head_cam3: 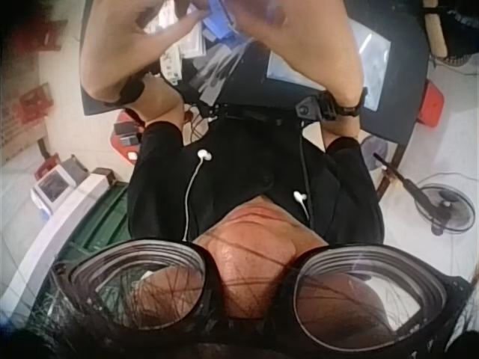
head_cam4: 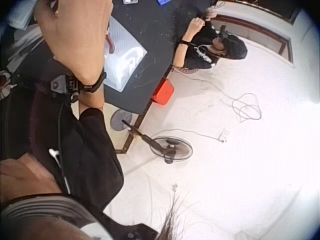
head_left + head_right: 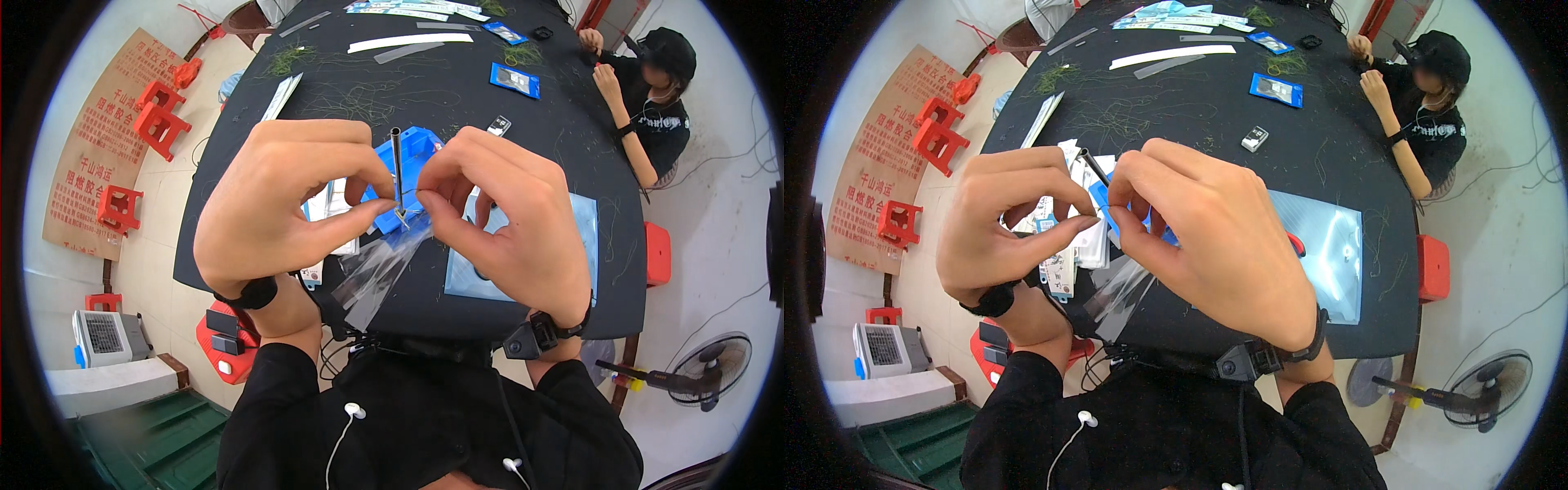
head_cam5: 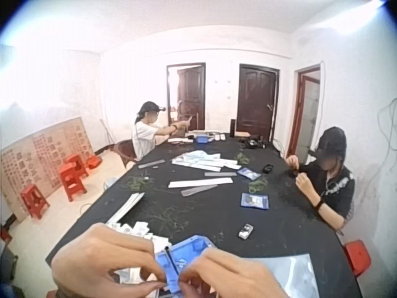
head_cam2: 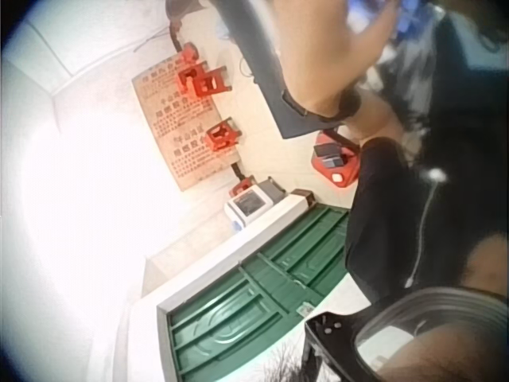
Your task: The person uses pliers to crimp a component onto a fishing line, trims the excess line with scissors, and then threads the line through a small metal tube.
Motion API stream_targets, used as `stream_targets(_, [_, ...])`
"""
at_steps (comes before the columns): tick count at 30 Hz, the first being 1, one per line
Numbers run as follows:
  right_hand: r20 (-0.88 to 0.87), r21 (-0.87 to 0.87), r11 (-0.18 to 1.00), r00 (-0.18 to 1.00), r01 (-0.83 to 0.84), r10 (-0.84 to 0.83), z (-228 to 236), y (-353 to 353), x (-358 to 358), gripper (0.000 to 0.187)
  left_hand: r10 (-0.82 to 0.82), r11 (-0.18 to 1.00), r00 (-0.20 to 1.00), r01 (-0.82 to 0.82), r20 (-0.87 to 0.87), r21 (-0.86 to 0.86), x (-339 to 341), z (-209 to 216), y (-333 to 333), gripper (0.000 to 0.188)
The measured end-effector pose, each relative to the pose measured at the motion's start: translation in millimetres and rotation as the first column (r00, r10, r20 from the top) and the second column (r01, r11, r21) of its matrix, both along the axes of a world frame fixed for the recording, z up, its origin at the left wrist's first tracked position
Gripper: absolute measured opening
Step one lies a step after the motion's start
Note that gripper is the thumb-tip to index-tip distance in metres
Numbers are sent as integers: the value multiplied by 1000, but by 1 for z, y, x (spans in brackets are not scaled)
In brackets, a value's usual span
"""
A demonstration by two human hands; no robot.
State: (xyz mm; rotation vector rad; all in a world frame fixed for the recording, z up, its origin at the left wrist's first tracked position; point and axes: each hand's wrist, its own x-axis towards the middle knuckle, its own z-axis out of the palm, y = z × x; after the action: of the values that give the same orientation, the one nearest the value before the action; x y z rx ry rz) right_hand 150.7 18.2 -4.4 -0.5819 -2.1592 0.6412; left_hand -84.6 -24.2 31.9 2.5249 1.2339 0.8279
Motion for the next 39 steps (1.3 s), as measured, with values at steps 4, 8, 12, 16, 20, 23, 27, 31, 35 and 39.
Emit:
stream_targets(4, [-34, 11, 1000, 999, 18, -18, 1, -1, -2, 17, 44, 999, 999, -44, 30, -10, 1, 2, -2, 15])
stream_targets(8, [-30, 66, 997, 999, 30, -28, 0, 0, -5, 17, 37, 999, 997, -36, 72, -7, 2, 3, -4, 15])
stream_targets(12, [-24, 101, 994, 999, 37, -34, -2, 0, -6, 16, 39, 997, 997, -43, 62, 67, 2, 3, -3, 11])
stream_targets(16, [-78, 118, 993, 997, 32, -23, -5, 3, -9, 18, 63, 994, 993, -71, 96, 82, 0, 1, -3, 10])
stream_targets(20, [-192, 89, 992, 979, 89, -70, -8, 7, -15, 24, 138, 978, 979, -159, 151, 137, -2, -2, -1, 9])
stream_targets(23, [-213, 104, 987, 972, 120, -96, -9, 11, -16, 30, 156, 970, 972, -184, 178, 159, -2, -5, 2, 6])
stream_targets(27, [-193, 98, 989, 977, 113, -93, -11, 12, -17, 36, 177, 961, 966, -210, 189, 177, -1, -7, 4, 4])
stream_targets(31, [-182, 103, 989, 979, 108, -88, -12, 12, -17, 37, 190, 959, 958, -227, 216, 166, 1, -6, 4, 3])
stream_targets(35, [-172, 102, 989, 981, 105, -86, -12, 13, -17, 38, 206, 954, 956, -243, 209, 173, 2, -6, 5, 3])
stream_targets(39, [-166, 105, 989, 983, 100, -81, -11, 13, -17, 39, 206, 951, 959, -243, 194, 194, 2, -7, 7, 3])
